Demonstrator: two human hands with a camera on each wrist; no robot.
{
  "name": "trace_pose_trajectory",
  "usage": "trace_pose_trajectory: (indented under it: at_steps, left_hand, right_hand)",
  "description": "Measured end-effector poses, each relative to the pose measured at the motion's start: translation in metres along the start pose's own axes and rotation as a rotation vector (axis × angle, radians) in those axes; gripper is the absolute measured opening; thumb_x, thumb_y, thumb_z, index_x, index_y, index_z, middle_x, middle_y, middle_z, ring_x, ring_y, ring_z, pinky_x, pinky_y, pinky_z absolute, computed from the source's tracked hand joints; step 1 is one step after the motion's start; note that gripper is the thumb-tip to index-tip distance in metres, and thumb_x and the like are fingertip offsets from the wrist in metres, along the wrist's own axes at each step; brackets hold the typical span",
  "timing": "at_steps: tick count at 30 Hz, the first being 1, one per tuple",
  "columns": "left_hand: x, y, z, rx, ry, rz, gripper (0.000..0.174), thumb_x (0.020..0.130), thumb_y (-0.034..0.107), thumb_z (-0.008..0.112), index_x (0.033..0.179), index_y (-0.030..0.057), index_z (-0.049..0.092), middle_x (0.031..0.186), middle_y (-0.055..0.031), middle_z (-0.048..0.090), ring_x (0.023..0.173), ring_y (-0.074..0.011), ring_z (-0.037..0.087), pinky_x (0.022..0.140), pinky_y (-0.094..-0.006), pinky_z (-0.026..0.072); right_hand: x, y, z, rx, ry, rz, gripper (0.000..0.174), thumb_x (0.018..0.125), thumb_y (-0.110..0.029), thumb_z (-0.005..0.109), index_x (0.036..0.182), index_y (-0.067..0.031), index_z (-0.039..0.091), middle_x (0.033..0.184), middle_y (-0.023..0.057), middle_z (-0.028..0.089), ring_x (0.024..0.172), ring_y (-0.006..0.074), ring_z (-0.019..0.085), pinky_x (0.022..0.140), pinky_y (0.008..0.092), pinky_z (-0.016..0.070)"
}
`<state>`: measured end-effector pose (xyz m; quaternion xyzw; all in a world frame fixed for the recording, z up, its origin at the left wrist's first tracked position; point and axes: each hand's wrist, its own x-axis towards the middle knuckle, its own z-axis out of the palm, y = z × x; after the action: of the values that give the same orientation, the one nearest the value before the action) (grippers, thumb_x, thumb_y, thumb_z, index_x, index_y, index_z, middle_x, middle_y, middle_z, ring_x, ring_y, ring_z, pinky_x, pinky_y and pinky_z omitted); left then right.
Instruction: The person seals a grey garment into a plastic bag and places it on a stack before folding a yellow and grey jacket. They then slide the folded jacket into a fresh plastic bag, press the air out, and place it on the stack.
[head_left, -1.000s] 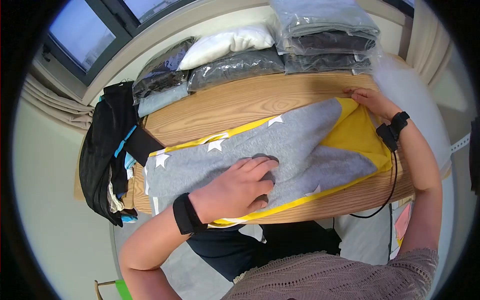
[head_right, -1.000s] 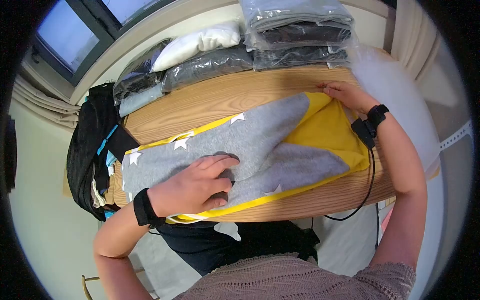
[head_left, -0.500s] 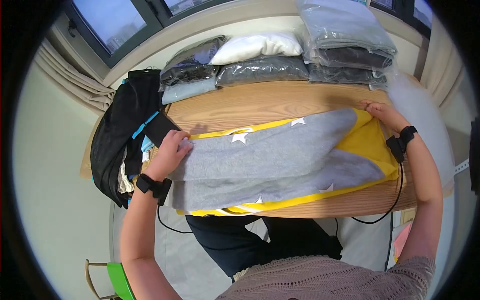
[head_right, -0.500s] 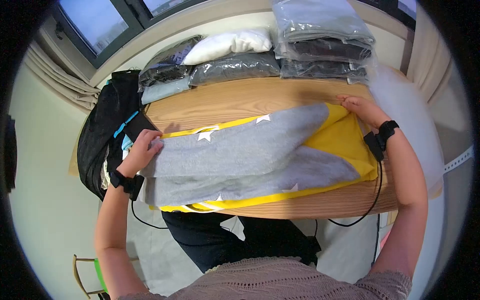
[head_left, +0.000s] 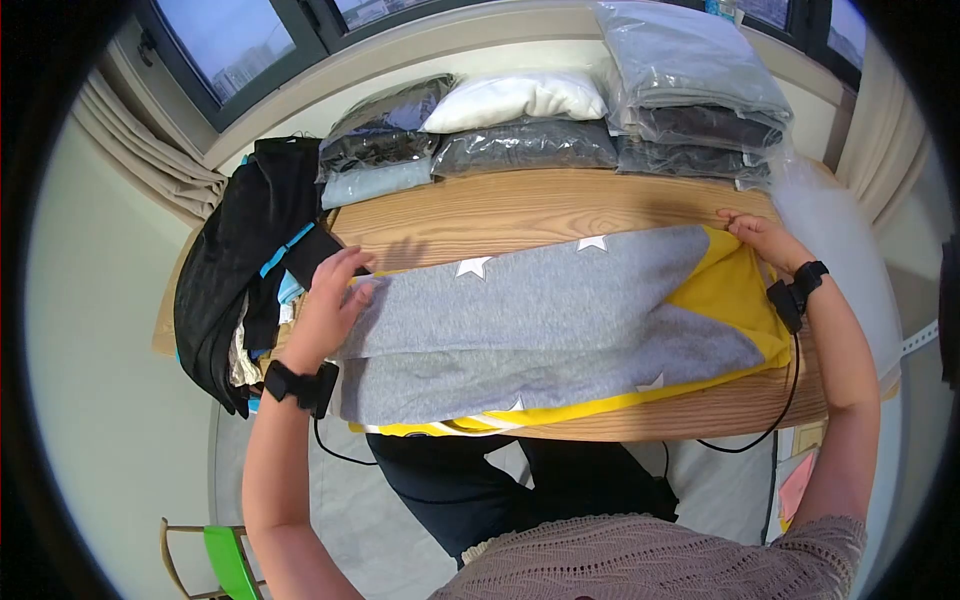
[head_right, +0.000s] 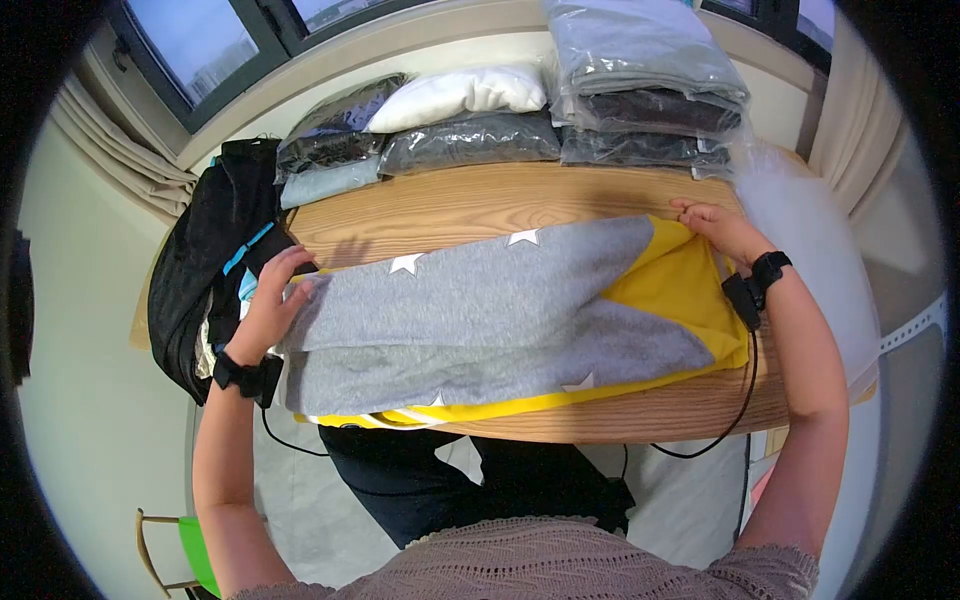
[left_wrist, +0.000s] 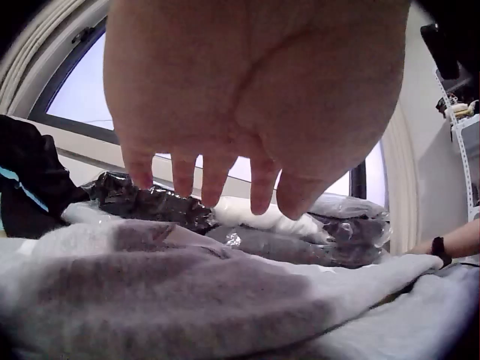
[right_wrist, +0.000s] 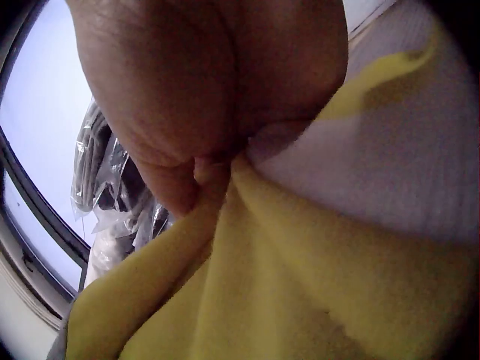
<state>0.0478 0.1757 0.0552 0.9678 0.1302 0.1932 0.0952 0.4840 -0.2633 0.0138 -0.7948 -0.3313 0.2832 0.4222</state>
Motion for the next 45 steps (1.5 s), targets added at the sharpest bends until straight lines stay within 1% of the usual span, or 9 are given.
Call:
trace_pose_trajectory:
  at_steps: [5,9,11,15,21,27,39,42,45]
  left_hand:
    - [-0.040,0.008,-0.024,-0.023,-0.109,0.005,0.039,0.089,0.016,0.056,0.126,0.0065,0.050,0.132,-0.0212,0.044,0.126,-0.0366,0.039,0.105,-0.0408,0.0313]
    - [-0.090,-0.037,-0.050,-0.269,0.095,-0.490,0.034,0.094,0.019,0.050,0.124,0.0010,0.051,0.119,-0.0140,0.057,0.114,-0.0236,0.052,0.095,-0.0321,0.0399]
    - [-0.111,-0.034,-0.062,-0.351,0.123,-0.661,0.032,0.095,0.022,0.049,0.119,0.0009,0.053,0.110,-0.0108,0.060,0.104,-0.0195,0.055,0.088,-0.0301,0.0425]
    - [-0.146,-0.032,-0.057,-0.612,0.024,-0.990,0.038,0.095,0.039,0.046,0.104,0.0046,0.060,0.097,-0.0052,0.063,0.089,-0.0142,0.061,0.076,-0.0286,0.0469]
    - [-0.173,-0.014,0.000,-0.915,0.011,-1.010,0.046,0.092,0.049,0.048,0.102,0.0053,0.057,0.095,-0.0063,0.064,0.083,-0.0171,0.063,0.073,-0.0315,0.0492]
    - [-0.195,0.002,0.036,-1.510,0.235,-0.817,0.024,0.095,0.025,0.050,0.111,0.0064,0.052,0.103,-0.0067,0.062,0.093,-0.0153,0.062,0.079,-0.0321,0.0509]
    - [-0.182,0.036,0.054,-1.859,0.169,-0.913,0.045,0.096,0.035,0.048,0.122,-0.0010,0.047,0.104,-0.0153,0.064,0.091,-0.0251,0.066,0.075,-0.0334,0.0578]
    - [-0.173,0.044,0.049,-1.772,-0.010,-0.908,0.043,0.095,0.032,0.050,0.120,-0.0022,0.050,0.104,-0.0153,0.064,0.087,-0.0224,0.067,0.073,-0.0309,0.0577]
    - [-0.171,0.048,0.051,-1.721,-0.036,-0.907,0.035,0.093,0.027,0.055,0.114,-0.0013,0.054,0.099,-0.0131,0.065,0.085,-0.0197,0.066,0.070,-0.0299,0.0567]
  right_hand:
    - [0.008,0.008,-0.006,-0.218,-0.059,-0.076,0.012,0.096,-0.015,0.046,0.094,-0.0042,0.052,0.138,0.0091,0.044,0.129,0.0170,0.036,0.104,0.0278,0.0276]
    - [0.015,0.015,-0.013,-0.180,-0.072,-0.083,0.018,0.093,-0.011,0.052,0.110,-0.0059,0.050,0.134,0.0104,0.045,0.128,0.0209,0.039,0.104,0.0288,0.0296]
    - [-0.013,-0.039,0.008,-0.460,0.207,-0.057,0.034,0.089,-0.006,0.056,0.122,-0.0068,0.048,0.136,0.0139,0.043,0.129,0.0257,0.039,0.105,0.0325,0.0314]
    - [-0.051,-0.124,0.100,-0.851,0.172,-0.540,0.050,0.084,-0.010,0.060,0.132,-0.0087,0.045,0.141,0.0166,0.038,0.130,0.0325,0.036,0.107,0.0360,0.0306]
    - [-0.089,-0.151,0.246,-1.037,0.149,-0.415,0.059,0.087,-0.042,0.055,0.139,-0.0180,0.038,0.144,0.0146,0.034,0.134,0.0386,0.027,0.102,0.0660,0.0193]
    - [-0.098,-0.115,0.252,-1.006,0.222,-0.401,0.059,0.087,-0.047,0.053,0.138,-0.0221,0.039,0.144,0.0115,0.034,0.134,0.0388,0.026,0.100,0.0658,0.0242]
    - [-0.128,-0.108,0.196,-0.724,-0.050,-0.414,0.052,0.083,-0.036,0.062,0.129,-0.0165,0.049,0.141,0.0090,0.038,0.134,0.0371,0.027,0.105,0.0594,0.0216]
    - [-0.133,-0.132,0.218,-1.013,0.164,-0.153,0.043,0.085,-0.034,0.060,0.122,-0.0128,0.052,0.132,0.0123,0.047,0.129,0.0367,0.035,0.106,0.0584,0.0175]
    - [-0.123,-0.142,0.264,-0.899,0.418,-0.334,0.047,0.085,-0.038,0.059,0.124,-0.0117,0.051,0.130,0.0139,0.048,0.125,0.0367,0.040,0.105,0.0593,0.0175]
